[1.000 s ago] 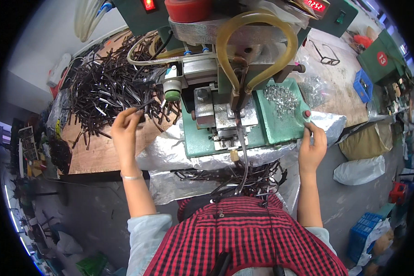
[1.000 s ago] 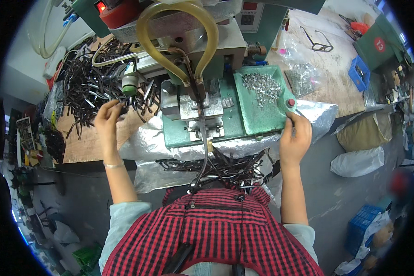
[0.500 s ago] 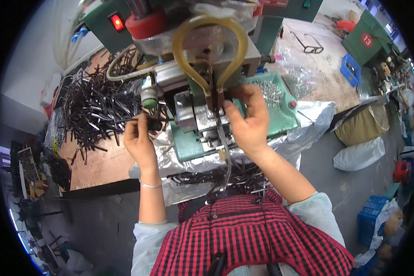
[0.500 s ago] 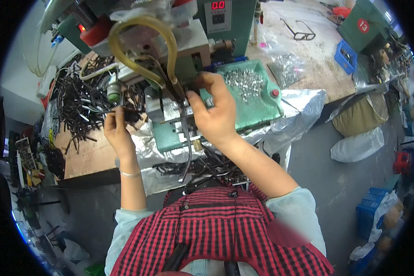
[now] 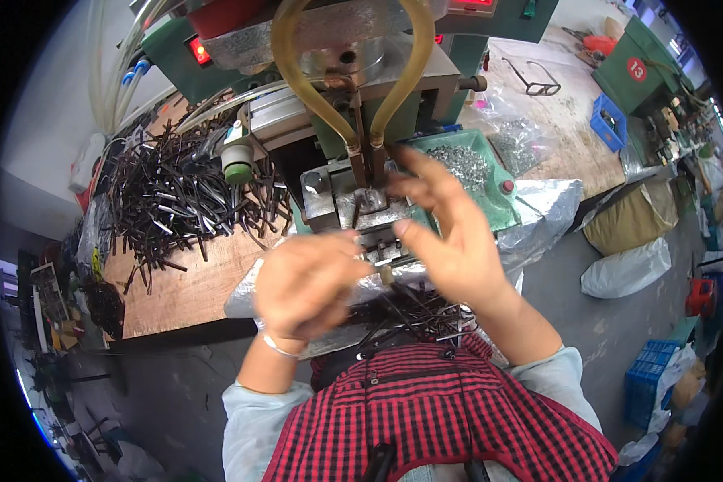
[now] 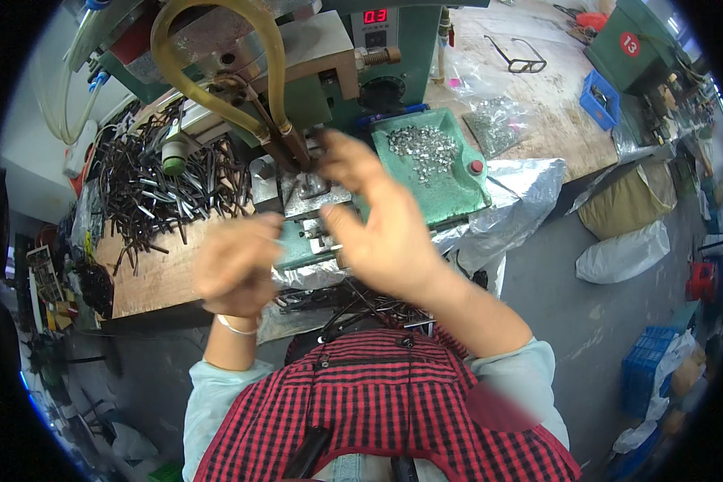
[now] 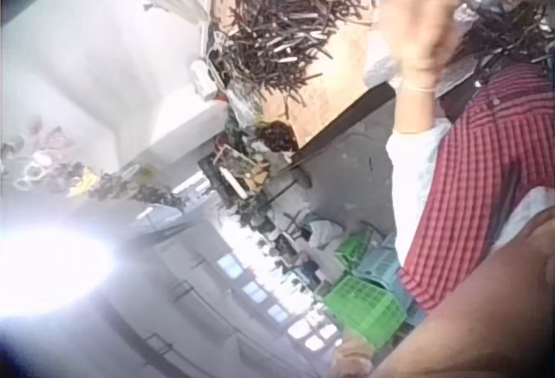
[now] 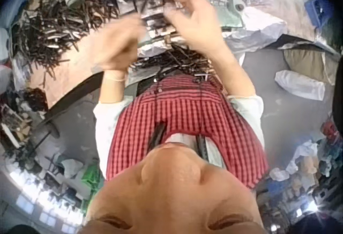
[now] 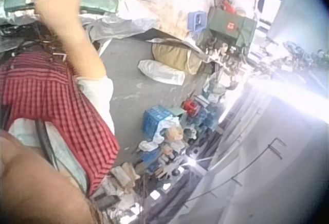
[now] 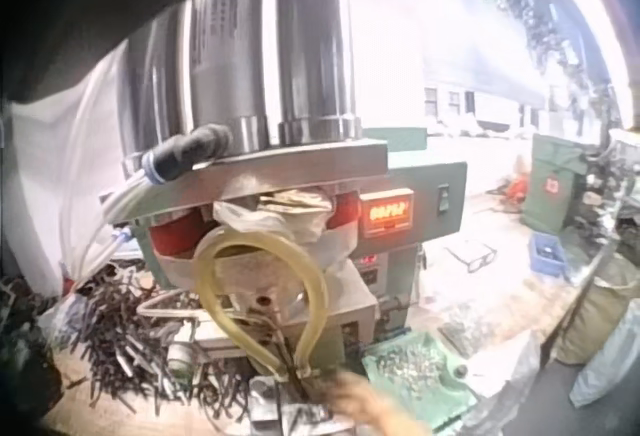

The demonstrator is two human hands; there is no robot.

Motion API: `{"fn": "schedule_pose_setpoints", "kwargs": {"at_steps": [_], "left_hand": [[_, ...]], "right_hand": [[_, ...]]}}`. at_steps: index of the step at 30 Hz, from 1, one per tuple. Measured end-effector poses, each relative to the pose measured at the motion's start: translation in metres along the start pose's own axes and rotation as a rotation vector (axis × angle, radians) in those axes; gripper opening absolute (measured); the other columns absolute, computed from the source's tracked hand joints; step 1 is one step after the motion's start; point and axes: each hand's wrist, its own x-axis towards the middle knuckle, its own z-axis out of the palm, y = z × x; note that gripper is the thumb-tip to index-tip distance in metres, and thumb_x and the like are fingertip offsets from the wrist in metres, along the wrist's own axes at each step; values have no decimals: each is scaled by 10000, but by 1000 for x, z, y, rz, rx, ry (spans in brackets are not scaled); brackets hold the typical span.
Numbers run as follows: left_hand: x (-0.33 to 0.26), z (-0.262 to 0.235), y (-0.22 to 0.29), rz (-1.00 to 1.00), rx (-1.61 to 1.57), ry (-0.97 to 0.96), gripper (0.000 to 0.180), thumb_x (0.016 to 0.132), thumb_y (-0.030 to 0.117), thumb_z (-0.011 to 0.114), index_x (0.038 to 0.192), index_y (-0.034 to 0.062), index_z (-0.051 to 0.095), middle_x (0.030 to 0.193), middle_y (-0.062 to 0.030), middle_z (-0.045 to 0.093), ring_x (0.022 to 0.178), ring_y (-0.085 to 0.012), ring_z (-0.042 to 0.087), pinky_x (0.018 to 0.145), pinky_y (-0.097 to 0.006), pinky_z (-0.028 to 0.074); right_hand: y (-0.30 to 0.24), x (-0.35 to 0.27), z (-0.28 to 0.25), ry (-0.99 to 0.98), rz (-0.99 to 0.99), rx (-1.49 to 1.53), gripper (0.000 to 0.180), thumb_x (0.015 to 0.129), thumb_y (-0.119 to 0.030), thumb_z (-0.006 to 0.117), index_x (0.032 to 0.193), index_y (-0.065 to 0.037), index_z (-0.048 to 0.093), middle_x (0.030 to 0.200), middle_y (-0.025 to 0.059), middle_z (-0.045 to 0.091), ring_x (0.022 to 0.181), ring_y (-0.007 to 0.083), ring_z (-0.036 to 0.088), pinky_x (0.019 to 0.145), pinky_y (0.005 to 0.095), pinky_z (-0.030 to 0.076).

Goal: The person repeatedly places small metal rods into a press machine, activates the press, and collects the processed parts into a tray. The cycle continues with consistent hand movements and machine operation.

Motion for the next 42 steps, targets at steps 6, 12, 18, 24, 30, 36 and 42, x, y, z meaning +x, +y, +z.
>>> {"fn": "schedule_pose_setpoints", "kwargs": {"at_steps": [6, 12, 18, 24, 30, 36, 42], "left_hand": [[-16, 42, -6, 212, 204, -39, 248, 775, 159, 885, 947, 84, 724, 1015, -100, 744, 585, -145, 609, 485, -257, 443], [-21, 46, -14, 237, 213, -28, 239, 796, 163, 873, 973, 95, 729, 1017, -72, 743, 556, -133, 581, 477, -258, 431], [-32, 42, 11, -3, 158, -27, 319, 758, 100, 870, 1046, 67, 739, 1146, -132, 756, 727, -194, 708, 540, -284, 502], [-87, -10, 71, -242, 185, 45, 268, 865, -50, 693, 1109, 61, 673, 1038, -177, 755, 704, -256, 680, 660, -345, 555], [-33, -56, -32, -464, 517, 329, 135, 968, -50, 642, 1074, -38, 725, 1023, -80, 685, 922, -152, 651, 788, -273, 536], [-93, 10, -224, -1254, 785, -56, 247, 856, 273, 741, 917, 33, 743, 1028, -240, 703, 944, -385, 721, 778, -468, 594], [-102, 6, -182, -1056, 810, -411, 262, 830, 259, 785, 973, 44, 741, 1036, -156, 698, 918, -376, 701, 780, -472, 567]], "right_hand": [[75, 16, -87, 648, -147, -477, 477, 921, 16, 635, 1388, 41, 543, 1376, 180, 626, 1253, 255, 627, 1091, 368, 464], [83, -26, -96, 482, 171, -729, 177, 876, -46, 684, 1042, -60, 745, 1033, 100, 740, 1032, 271, 689, 911, 364, 522], [103, -18, -84, 362, 4, -1145, 110, 803, -113, 757, 896, -65, 722, 905, 122, 671, 926, 364, 628, 924, 465, 493], [105, -32, -83, 431, 65, -1085, 101, 847, -110, 732, 908, -41, 691, 894, 135, 702, 871, 351, 671, 799, 454, 526], [97, -22, -77, 456, -192, -909, 132, 897, -50, 708, 1021, -41, 750, 960, 120, 737, 912, 290, 697, 841, 383, 528], [101, 13, -36, 406, -26, -566, 142, 930, -80, 709, 1054, -25, 752, 993, 142, 751, 880, 244, 718, 815, 339, 542], [108, -36, -80, 562, 131, -552, 151, 934, -75, 710, 1058, 3, 746, 990, 110, 764, 919, 188, 713, 876, 314, 538]]}}
